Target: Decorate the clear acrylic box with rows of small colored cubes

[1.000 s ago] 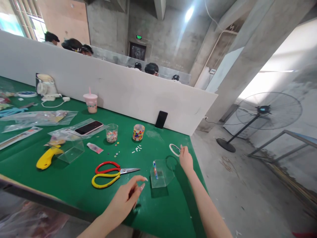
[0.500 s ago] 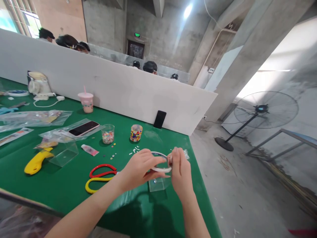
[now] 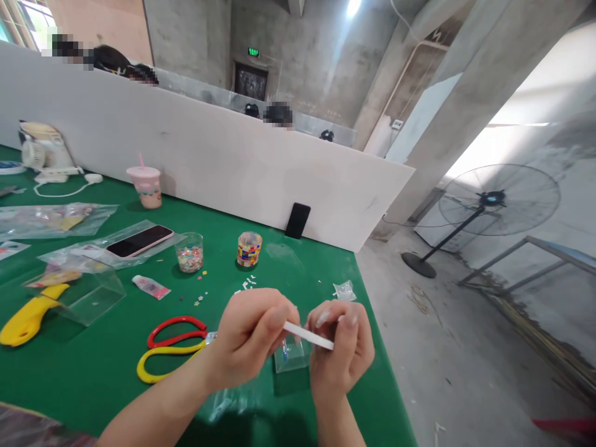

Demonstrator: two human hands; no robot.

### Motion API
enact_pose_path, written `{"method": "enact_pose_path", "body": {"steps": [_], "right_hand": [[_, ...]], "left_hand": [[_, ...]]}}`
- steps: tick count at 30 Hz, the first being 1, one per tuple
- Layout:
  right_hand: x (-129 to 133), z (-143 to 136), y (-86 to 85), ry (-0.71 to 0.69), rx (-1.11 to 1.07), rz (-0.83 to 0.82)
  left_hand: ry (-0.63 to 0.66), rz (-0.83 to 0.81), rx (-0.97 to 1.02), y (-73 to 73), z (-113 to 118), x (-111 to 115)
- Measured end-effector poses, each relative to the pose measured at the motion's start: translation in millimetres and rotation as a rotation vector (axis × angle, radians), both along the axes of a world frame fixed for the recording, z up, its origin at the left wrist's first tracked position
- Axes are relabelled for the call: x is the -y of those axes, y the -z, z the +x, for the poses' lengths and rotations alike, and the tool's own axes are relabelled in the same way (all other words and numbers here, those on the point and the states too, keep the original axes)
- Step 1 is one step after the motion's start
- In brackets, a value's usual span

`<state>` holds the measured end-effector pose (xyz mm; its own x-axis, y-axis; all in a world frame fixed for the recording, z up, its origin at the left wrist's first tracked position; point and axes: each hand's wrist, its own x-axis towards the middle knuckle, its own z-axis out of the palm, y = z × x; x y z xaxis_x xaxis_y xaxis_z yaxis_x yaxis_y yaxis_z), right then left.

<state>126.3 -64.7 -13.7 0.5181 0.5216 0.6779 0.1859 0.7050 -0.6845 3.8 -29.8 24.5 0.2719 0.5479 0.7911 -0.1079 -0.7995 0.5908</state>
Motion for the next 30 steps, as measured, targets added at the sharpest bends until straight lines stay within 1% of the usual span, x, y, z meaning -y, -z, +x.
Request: {"method": "enact_pose_path", "body": {"steps": [3, 5, 7, 10, 12, 16, 19, 21, 22, 23, 26, 30], "right_hand": [[0, 3, 0.2, -0.092, -0.006, -0.089], [1, 5, -1.3, -0.119, 0.0, -0.116], [3, 5, -1.5, -0.151, 0.025, -0.144], [7, 5, 3.1, -0.173, 0.084, -0.18], [8, 4, 7.4, -0.123, 0.119, -0.161], [5, 4, 9.9, 0.049, 0.148, -0.077], [1, 4, 9.4, 0.178, 0.138, -0.025], [-1, 5, 12.0, 0.251, 0.132, 0.01], [-1, 6, 14.4, 0.28, 0.129, 0.028], [-1, 7, 17.1, 0.304, 0.128, 0.044], [-2, 11, 24.1, 0.346, 0.152, 0.104], [-8, 13, 24.4, 0.327, 0.232, 0.217]], "left_hand": [[0.013, -0.166, -0.051, -1.5, -3, -4], [0.015, -0.225, -0.067, -2.0, -5, -8], [0.0, -0.245, -0.063, -2.0, -5, -12], [-0.052, -0.236, -0.048, -0.5, -3, -16], [-0.102, -0.183, -0.05, 3.3, 0, -16], [-0.22, 0.01, -0.1, 17.2, 12, -8], [-0.313, 0.02, -0.04, 25.4, 19, -5], [-0.404, 0.037, -0.007, 27.6, 20, -6], [-0.418, 0.055, -0.009, 27.8, 20, -7], [-0.407, 0.073, -0.019, 27.6, 20, -8], [-0.291, 0.094, -0.037, 25.0, 18, -11], [-0.205, 0.063, -0.018, 21.3, 17, -11]]}}
